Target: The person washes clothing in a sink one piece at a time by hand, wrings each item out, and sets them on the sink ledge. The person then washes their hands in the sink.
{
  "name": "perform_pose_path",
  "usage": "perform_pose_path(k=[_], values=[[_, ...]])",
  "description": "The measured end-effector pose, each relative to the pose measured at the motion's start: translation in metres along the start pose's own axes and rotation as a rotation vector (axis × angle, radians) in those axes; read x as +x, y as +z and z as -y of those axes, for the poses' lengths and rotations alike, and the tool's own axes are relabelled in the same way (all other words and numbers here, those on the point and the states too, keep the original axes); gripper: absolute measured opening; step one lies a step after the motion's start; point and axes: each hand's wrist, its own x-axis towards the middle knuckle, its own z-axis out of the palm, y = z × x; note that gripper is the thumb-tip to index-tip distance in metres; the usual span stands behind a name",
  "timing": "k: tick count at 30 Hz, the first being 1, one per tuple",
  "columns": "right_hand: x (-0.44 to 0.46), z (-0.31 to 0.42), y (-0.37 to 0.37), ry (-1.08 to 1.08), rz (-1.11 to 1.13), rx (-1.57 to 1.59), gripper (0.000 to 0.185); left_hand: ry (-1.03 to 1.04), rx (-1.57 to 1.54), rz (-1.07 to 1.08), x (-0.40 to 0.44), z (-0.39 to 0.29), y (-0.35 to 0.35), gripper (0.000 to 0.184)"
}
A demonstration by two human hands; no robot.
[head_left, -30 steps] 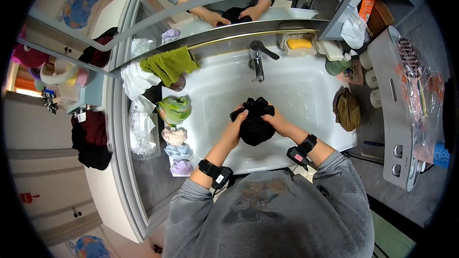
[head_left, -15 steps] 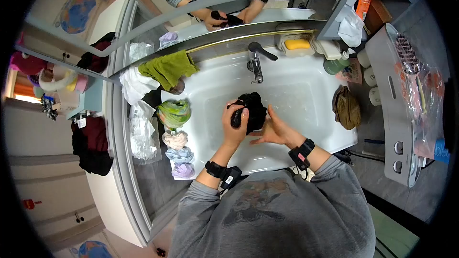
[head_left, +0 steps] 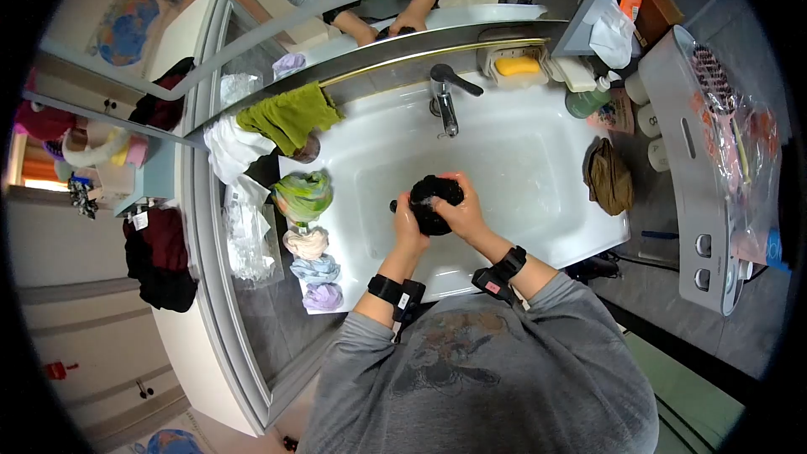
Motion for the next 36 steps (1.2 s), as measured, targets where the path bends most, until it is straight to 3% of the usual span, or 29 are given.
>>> perform_pose_path(k=[2, 11, 21, 23, 24, 26, 27, 29, 32, 34, 36], values=[[-0.003, 0.007, -0.002, -0.160, 0.006, -0.225, 0.031, -0.068, 0.048, 0.058, 0.001, 0.001, -0.005, 0.030], [-0.012, 0.009, -0.011, -0.141, 0.196, -0.475, 0.032, -0.424, 0.176, 0.246, 0.008, 0.001, -0.019, 0.029], [-0.030, -0.019, -0.007, -0.044, 0.162, -0.434, 0.031, -0.607, 0.301, 0.245, 0.008, 0.007, -0.035, 0.031], [-0.035, -0.018, -0.006, 0.161, 0.179, -0.444, 0.036, -0.600, 0.385, 0.191, 0.002, 0.003, -0.035, 0.031], [-0.038, -0.026, -0.005, 0.156, 0.167, -0.447, 0.036, -0.588, 0.463, 0.135, -0.001, 0.002, -0.033, 0.032], [-0.045, -0.050, -0.004, 0.395, -0.055, -0.367, 0.043, -0.539, 0.530, 0.124, 0.009, 0.010, -0.047, 0.035], [-0.047, -0.051, -0.005, 0.386, -0.068, -0.368, 0.043, -0.486, 0.586, 0.102, 0.006, 0.006, -0.041, 0.038], [-0.052, -0.053, -0.013, 0.668, -0.161, 0.027, 0.051, -0.438, 0.661, 0.150, -0.005, 0.000, -0.033, 0.041], [-0.061, -0.043, -0.027, 0.793, -0.245, 0.285, 0.053, -0.308, 0.740, 0.168, -0.025, -0.002, -0.018, 0.043], [-0.061, -0.031, -0.034, 0.756, -0.297, 0.308, 0.057, -0.217, 0.748, 0.155, -0.029, 0.003, -0.012, 0.041], [-0.063, -0.033, -0.040, 0.627, -0.339, 0.288, 0.053, -0.129, 0.610, 0.386, -0.028, 0.013, -0.012, 0.039]])
